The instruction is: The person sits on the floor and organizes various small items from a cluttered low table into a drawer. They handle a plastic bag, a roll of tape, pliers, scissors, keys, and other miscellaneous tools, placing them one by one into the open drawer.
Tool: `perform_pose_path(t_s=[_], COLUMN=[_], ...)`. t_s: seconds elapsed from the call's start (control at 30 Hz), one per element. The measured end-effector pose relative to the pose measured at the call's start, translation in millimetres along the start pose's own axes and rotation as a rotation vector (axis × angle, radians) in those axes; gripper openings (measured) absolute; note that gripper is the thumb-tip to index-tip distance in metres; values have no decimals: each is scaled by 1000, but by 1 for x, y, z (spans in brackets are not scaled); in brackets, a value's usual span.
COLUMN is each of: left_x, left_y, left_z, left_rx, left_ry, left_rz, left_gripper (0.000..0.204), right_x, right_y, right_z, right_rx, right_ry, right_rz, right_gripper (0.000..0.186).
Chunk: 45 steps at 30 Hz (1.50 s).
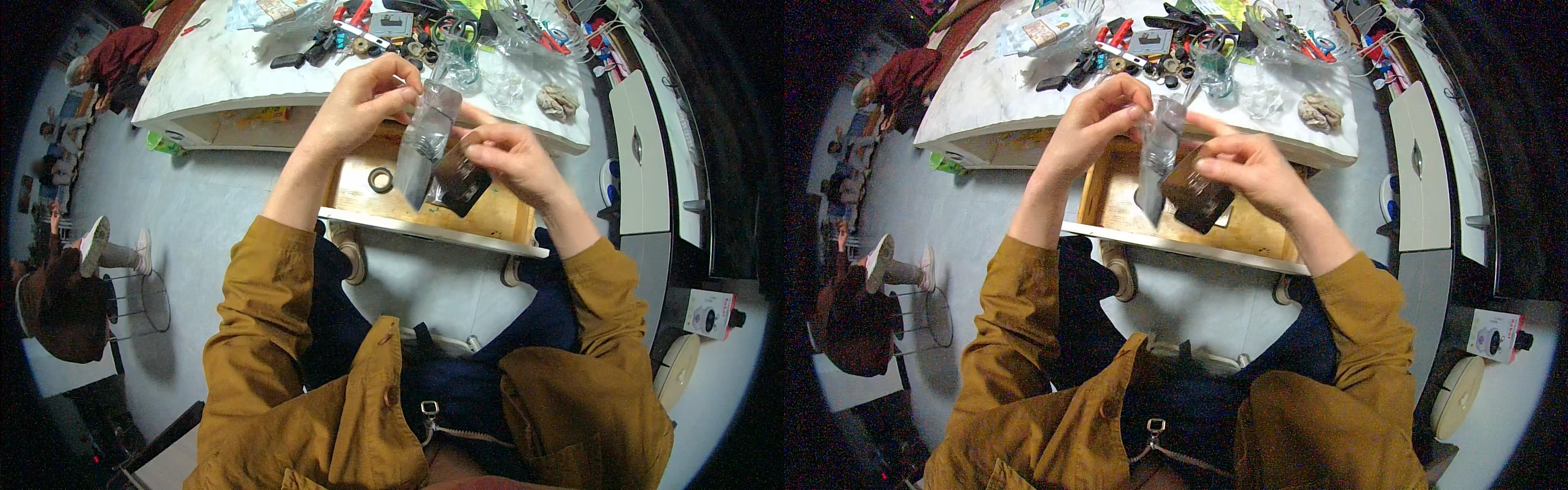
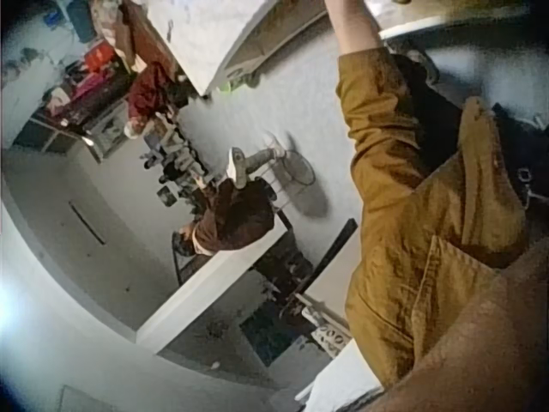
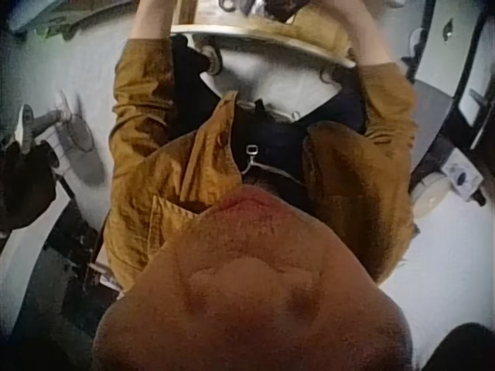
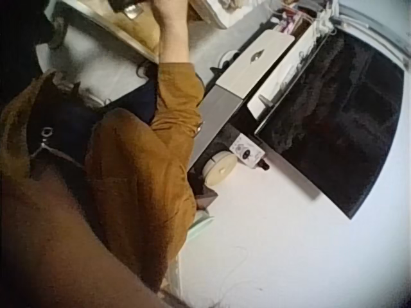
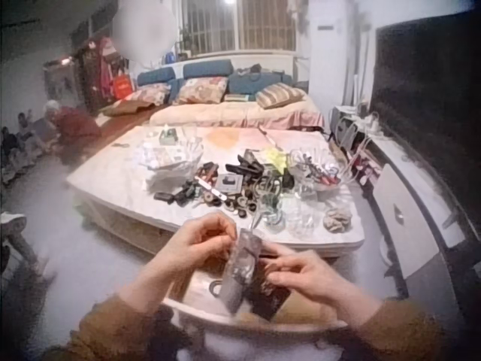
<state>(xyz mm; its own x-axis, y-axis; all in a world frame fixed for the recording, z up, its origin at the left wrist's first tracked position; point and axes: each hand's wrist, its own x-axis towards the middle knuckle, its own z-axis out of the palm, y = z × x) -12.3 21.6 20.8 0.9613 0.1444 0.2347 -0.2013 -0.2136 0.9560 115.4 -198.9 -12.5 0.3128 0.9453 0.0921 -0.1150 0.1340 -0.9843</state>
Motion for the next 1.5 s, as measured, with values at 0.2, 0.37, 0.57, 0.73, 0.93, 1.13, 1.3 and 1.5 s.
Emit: perform_pose_path(t_s=[0.2, 0.37, 0.57, 0.73, 0.93, 1.13, 1.3, 1.5], left_x=[4, 5, 2, 2, -1, 1, 4, 8], left_y=[-6, -5, 1, 1, 2, -3, 6, -29], left_z=[17, 22, 16, 5, -10, -16, 3, 41], left_rx=[202, 415, 390, 280, -124, -303, -211, 105], left_ry=[111, 165, 78, -20, -101, 1, 325, 187], left_rz=[49, 150, 127, 64, -48, -40, -55, -270], left_gripper=[7, 6, 5, 6, 10, 10, 16, 30], right_x=[2, 2, 3, 4, 7, 7, 6, 8], right_y=[6, 3, 1, 5, 6, -5, 7, 12], right_z=[16, 18, 14, 6, -3, -2, -6, 6], right_rx=[-88, -207, -309, -215, 63, 146, -318, -737], right_ry=[-81, -82, -21, -18, -55, 16, 230, 361], right_rz=[21, 112, 129, 96, 120, 125, -41, -334], right_gripper=[23, 24, 23, 21, 22, 22, 20, 12])
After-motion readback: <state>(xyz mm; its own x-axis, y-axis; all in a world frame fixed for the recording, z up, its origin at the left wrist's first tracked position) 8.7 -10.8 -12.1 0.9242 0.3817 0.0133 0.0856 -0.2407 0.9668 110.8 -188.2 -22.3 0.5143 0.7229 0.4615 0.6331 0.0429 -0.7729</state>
